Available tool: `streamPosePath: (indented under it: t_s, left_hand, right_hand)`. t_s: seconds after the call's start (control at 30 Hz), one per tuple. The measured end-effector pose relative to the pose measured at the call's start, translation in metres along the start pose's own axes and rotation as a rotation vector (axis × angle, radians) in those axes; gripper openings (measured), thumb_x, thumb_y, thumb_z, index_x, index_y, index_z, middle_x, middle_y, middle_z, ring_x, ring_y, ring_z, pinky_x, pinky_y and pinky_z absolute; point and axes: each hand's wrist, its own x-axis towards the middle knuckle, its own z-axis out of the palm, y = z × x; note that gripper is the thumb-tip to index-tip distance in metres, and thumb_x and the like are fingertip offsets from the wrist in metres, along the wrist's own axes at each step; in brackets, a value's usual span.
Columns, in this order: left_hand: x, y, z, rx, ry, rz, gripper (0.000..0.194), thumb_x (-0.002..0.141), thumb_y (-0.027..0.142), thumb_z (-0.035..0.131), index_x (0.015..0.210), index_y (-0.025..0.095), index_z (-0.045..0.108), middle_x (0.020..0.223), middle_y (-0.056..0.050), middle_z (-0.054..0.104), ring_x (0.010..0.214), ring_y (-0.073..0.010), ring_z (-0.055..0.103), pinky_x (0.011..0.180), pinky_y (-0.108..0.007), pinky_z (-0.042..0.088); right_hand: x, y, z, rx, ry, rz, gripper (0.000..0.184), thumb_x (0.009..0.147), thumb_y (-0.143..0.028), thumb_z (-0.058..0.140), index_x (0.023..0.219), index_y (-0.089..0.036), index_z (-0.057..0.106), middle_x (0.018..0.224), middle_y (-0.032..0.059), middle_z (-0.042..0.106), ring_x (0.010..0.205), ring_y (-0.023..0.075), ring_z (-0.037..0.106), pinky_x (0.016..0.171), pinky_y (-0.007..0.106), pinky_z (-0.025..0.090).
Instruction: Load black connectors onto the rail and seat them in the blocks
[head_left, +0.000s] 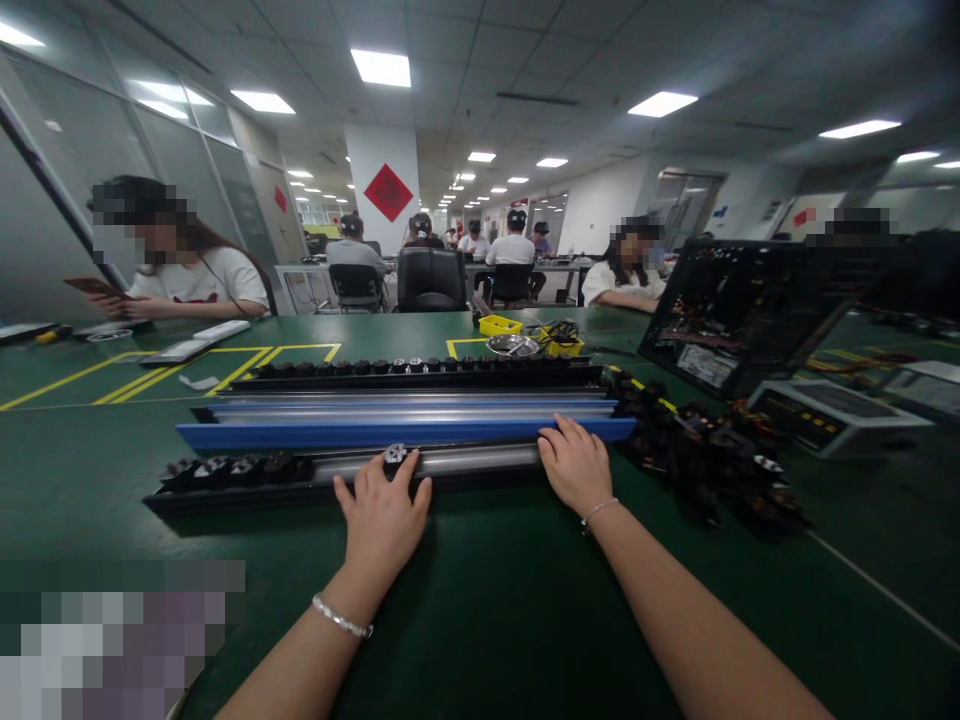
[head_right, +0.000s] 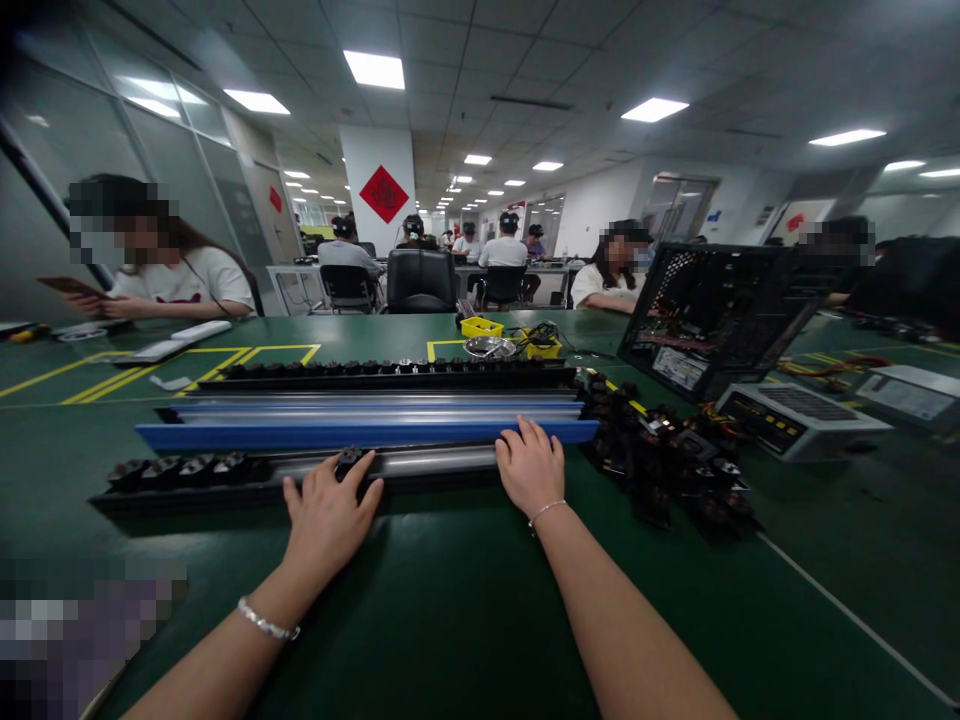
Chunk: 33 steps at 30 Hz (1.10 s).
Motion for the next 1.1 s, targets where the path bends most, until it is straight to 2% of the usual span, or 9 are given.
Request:
streamPosePath:
  t_s: [0.33, 0.73, 1.1]
  left_hand:
    - [0.0013, -0.0008, 0.0000, -0.019, 0.013, 0.046, 0.040, 0.085, 0.040, 0.040, 0.121, 0.031, 0.056, 0.127, -0.011, 0.051, 0.116, -0.0294, 0.046, 0.102, -0.063, 0.011]
    - [0.0017, 0.0017, -0.0045, -0.044, 0.007, 0.070, 0.037, 0.083, 0.034, 0.043, 0.116, 0.032, 0.059, 0.127, -0.009, 0.053, 0.114, -0.0293, 0.048, 0.101, -0.065, 0.011]
    - [0.0022, -0.0012, -0.0004, -0.054, 0.003, 0.099, 0.037, 0.082, 0.033, 0.042, 0.115, 0.034, 0.059, 0.128, -0.008, 0.053, 0.114, -0.0281, 0.049, 0.102, -0.063, 0.012]
  right_hand:
    - [-0.0002, -0.0003, 0.0002, 0.013, 0.006, -0.005, 0.038, 0.090, -0.039, 0.030, 0.111, -0.028, 0.060, 0.137, 0.0034, 0.043, 0.126, 0.0230, 0.035, 0.101, 0.046, 0.025]
    - [-0.0004, -0.0009, -0.0008, 0.009, 0.008, -0.004, 0.038, 0.090, -0.039, 0.031, 0.110, -0.027, 0.060, 0.137, 0.0035, 0.044, 0.126, 0.0224, 0.036, 0.101, 0.045, 0.026]
    - [-0.0011, -0.0010, -0.0019, 0.020, -0.003, 0.000, 0.038, 0.090, -0.039, 0.030, 0.110, -0.028, 0.060, 0.137, 0.0032, 0.044, 0.126, 0.0226, 0.035, 0.101, 0.045, 0.025]
